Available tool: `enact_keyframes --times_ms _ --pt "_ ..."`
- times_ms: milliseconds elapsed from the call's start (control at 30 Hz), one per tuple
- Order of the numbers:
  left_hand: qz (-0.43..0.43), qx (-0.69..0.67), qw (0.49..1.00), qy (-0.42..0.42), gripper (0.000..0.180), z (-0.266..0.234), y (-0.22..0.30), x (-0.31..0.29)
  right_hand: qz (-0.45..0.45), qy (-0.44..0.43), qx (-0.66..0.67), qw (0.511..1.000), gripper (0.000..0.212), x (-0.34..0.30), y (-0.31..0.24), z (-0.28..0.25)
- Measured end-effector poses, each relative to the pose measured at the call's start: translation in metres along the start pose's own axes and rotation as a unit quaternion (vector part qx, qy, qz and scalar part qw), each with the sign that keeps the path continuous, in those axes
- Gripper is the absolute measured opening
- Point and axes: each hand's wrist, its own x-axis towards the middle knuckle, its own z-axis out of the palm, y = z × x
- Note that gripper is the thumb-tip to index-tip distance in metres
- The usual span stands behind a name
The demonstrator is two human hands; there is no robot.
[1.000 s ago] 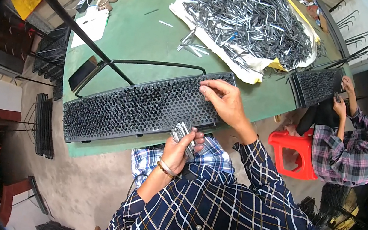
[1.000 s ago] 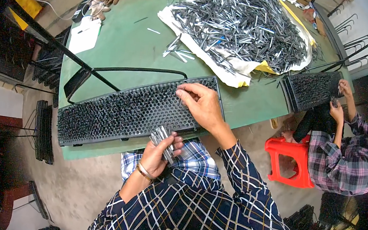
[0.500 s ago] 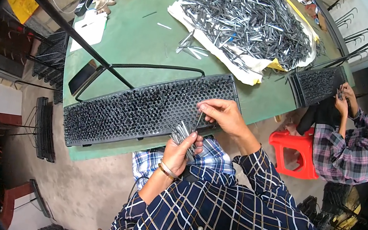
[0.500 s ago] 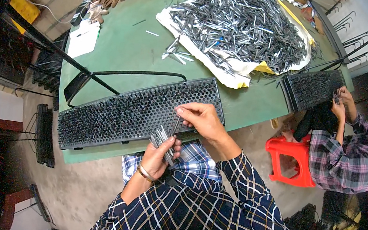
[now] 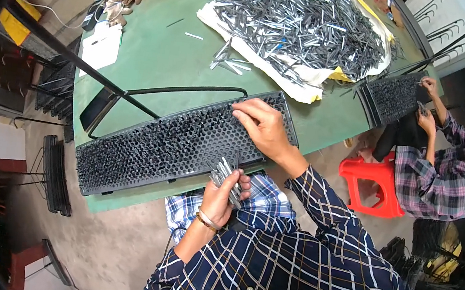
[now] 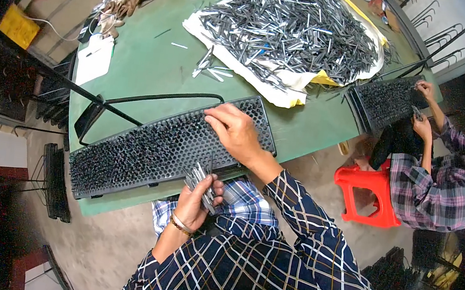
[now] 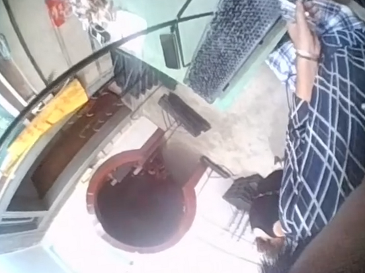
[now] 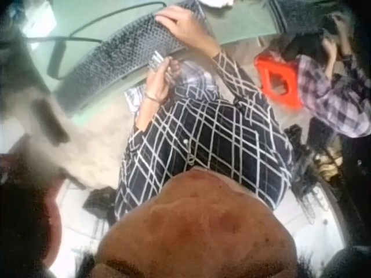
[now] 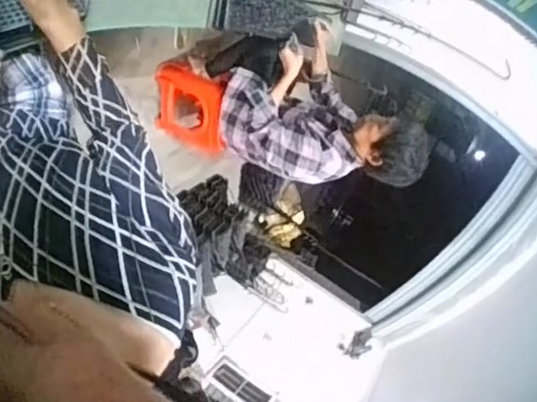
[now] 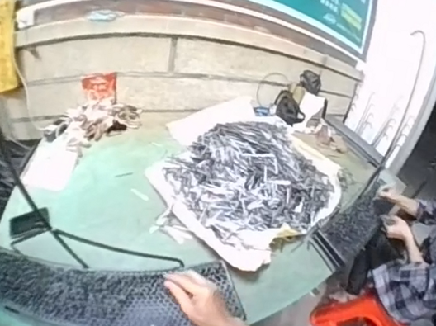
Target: Assembling small metal rods into a perforated base.
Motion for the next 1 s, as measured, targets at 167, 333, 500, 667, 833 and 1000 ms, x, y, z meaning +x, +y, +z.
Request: enact_keyframes --times_ms 167,333,500,667,833,1000 --pt "0.000 0.001 1.000 0.009 0.019 -0.004 0.002 0.001 -0.042 -0.028 -0.056 0.997 0.016 -0.005 0.003 0.006" --pt "-0.004 0.009 1.000 0.010 0.020 -0.001 0.006 0.000 -0.123 -0.064 -0.133 0.981 0.021 0.002 0.001 0.010" --pt "-0.001 0.017 1.000 0.007 0.022 0.004 0.004 0.000 -0.130 -0.056 -0.183 0.973 0.021 -0.005 0.005 0.010" --pt "0.005 0.034 0.999 0.001 0.022 0.005 0.005 -0.001 -0.129 -0.027 -0.213 0.968 0.019 -0.008 0.007 0.012" --pt "0.019 0.055 0.998 -0.009 0.017 0.007 0.003 0.002 -0.083 -0.043 -0.176 0.980 0.021 -0.014 0.012 0.016" --pt "0.036 0.044 0.998 -0.015 0.015 0.008 -0.001 0.000 -0.029 -0.008 0.004 1.000 0.028 -0.020 -0.004 0.002"
